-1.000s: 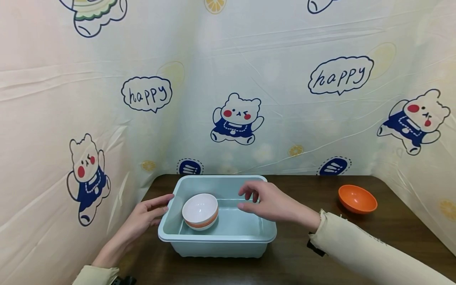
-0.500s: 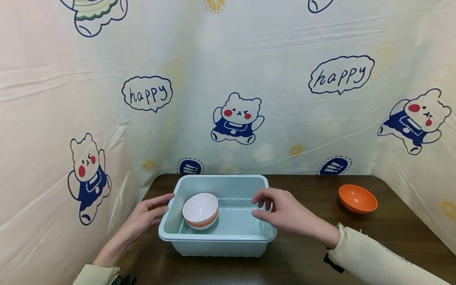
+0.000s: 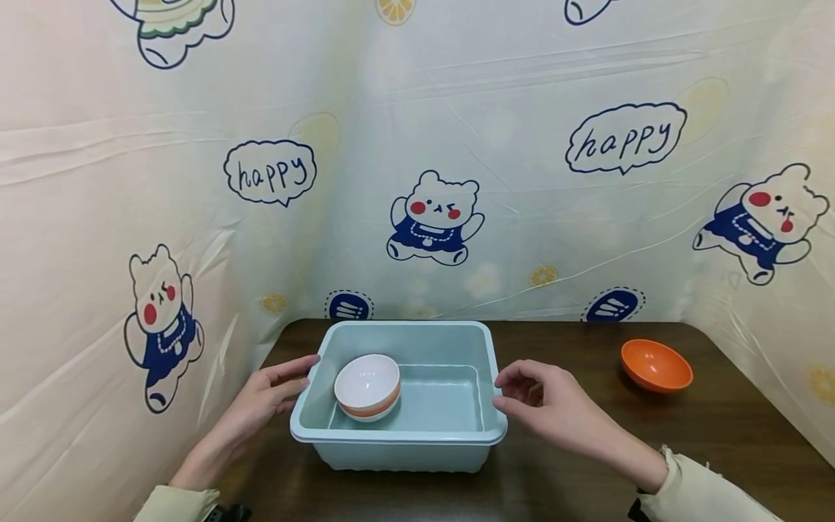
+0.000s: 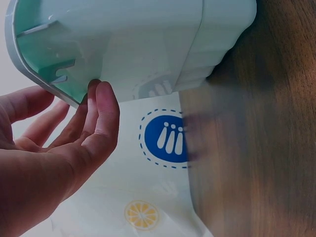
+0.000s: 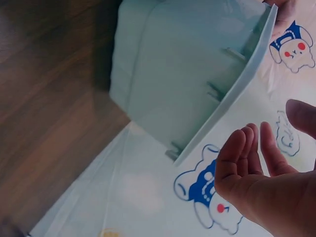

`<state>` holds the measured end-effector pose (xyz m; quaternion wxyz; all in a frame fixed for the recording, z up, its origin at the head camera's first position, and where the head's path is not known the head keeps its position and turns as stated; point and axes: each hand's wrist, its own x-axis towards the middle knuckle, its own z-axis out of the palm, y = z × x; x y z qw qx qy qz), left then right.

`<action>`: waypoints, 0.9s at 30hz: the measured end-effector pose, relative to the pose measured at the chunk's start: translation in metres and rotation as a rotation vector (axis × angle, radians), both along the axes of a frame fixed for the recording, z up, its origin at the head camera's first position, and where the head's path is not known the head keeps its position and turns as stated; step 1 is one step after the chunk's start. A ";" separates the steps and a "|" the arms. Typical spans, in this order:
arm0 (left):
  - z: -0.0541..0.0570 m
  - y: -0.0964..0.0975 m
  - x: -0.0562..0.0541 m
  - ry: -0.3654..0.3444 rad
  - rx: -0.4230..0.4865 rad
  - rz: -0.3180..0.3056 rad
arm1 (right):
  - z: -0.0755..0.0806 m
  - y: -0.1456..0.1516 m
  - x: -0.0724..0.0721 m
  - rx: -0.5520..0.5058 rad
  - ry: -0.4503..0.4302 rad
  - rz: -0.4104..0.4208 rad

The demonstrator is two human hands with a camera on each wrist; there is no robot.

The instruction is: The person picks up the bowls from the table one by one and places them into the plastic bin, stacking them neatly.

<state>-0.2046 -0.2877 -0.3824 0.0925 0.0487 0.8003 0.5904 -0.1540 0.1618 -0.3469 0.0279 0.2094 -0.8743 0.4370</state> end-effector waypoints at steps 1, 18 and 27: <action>0.000 0.000 0.000 0.001 0.001 -0.001 | -0.001 0.003 0.001 -0.001 0.003 -0.018; 0.002 0.001 0.000 0.001 -0.017 0.017 | -0.028 0.056 0.008 0.037 -0.041 -0.248; 0.003 0.002 0.002 -0.015 -0.029 0.027 | -0.049 0.092 0.005 0.104 -0.013 -0.338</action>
